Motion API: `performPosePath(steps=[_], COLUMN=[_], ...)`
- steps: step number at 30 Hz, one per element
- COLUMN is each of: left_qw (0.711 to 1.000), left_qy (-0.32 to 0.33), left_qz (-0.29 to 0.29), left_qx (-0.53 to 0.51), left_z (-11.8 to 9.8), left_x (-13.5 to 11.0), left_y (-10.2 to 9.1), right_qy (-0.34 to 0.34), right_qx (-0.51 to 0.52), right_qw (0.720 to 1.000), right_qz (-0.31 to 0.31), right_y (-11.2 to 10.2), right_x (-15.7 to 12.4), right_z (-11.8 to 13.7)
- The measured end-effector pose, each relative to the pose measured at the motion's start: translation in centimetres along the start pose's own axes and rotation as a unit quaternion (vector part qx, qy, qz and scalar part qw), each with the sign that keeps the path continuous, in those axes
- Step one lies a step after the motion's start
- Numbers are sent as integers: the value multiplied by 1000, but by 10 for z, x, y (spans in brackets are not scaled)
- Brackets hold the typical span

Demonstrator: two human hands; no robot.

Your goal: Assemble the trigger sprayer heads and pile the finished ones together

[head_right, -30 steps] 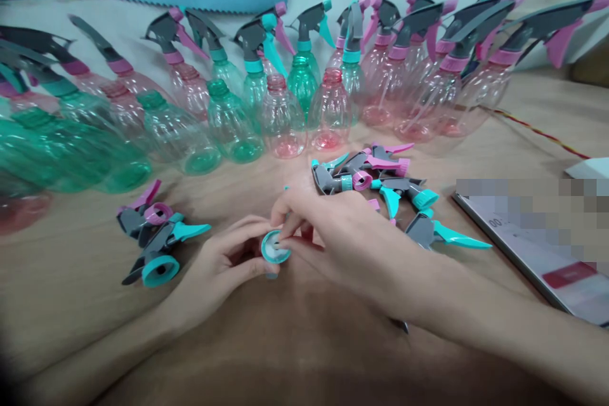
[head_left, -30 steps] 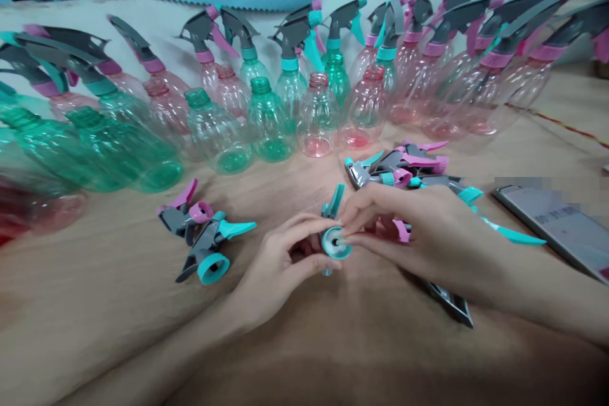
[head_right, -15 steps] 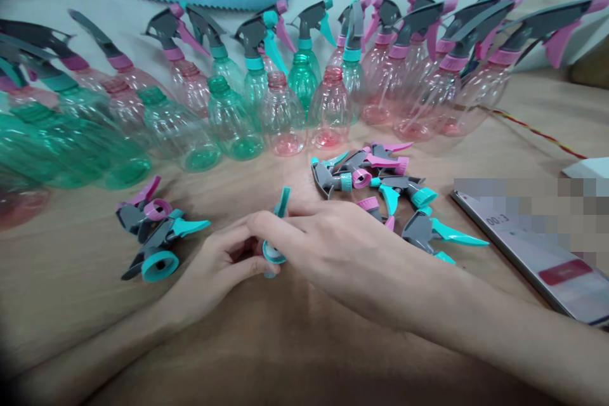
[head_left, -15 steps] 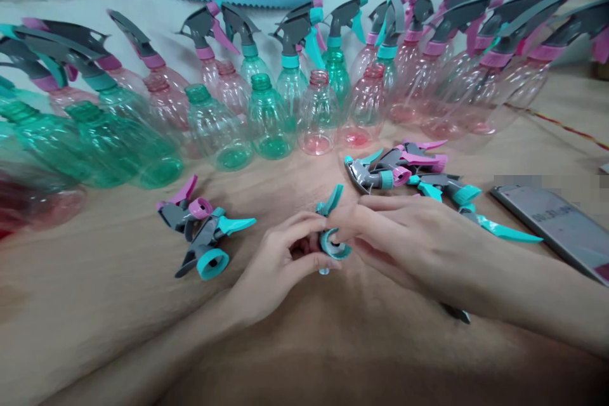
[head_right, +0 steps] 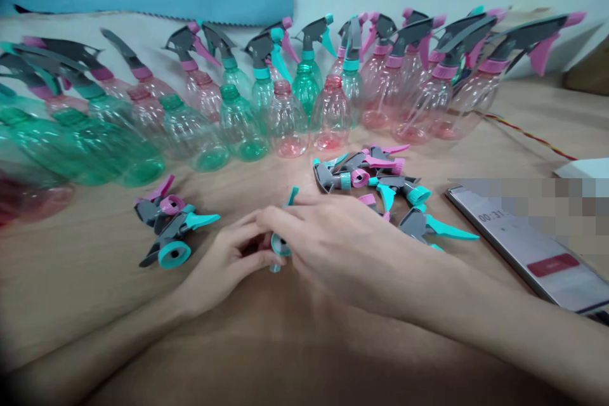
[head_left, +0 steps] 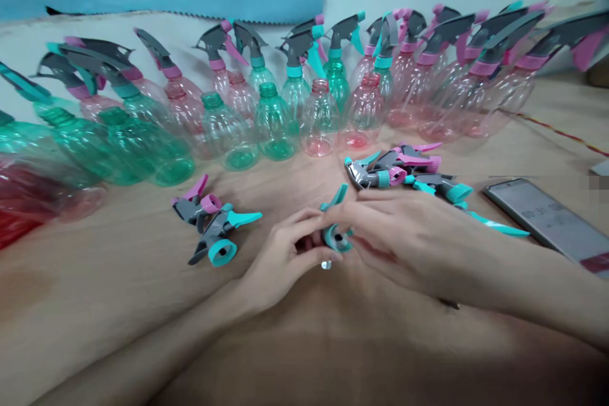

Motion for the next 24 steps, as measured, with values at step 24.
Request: performPosePath(steps=[24], left_qw=[970], left_qy=[112], left_qz=[-105], left_qx=[191], left_z=[-37], left_x=[-56], left_y=[-36], right_qy=[56], right_qx=[69], right_qw=[996], right_qz=[4], right_y=[-7], right_x=[-5], right_z=[-1])
Point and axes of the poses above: each hand's wrist, its own x-axis towards the middle knuckle, its own y-axis out of the palm, z = x × y, the point moved 1 cm from there along x, towards the middle knuckle, and after that the axes turned 2 degrees about x, right-handed, at the moved point
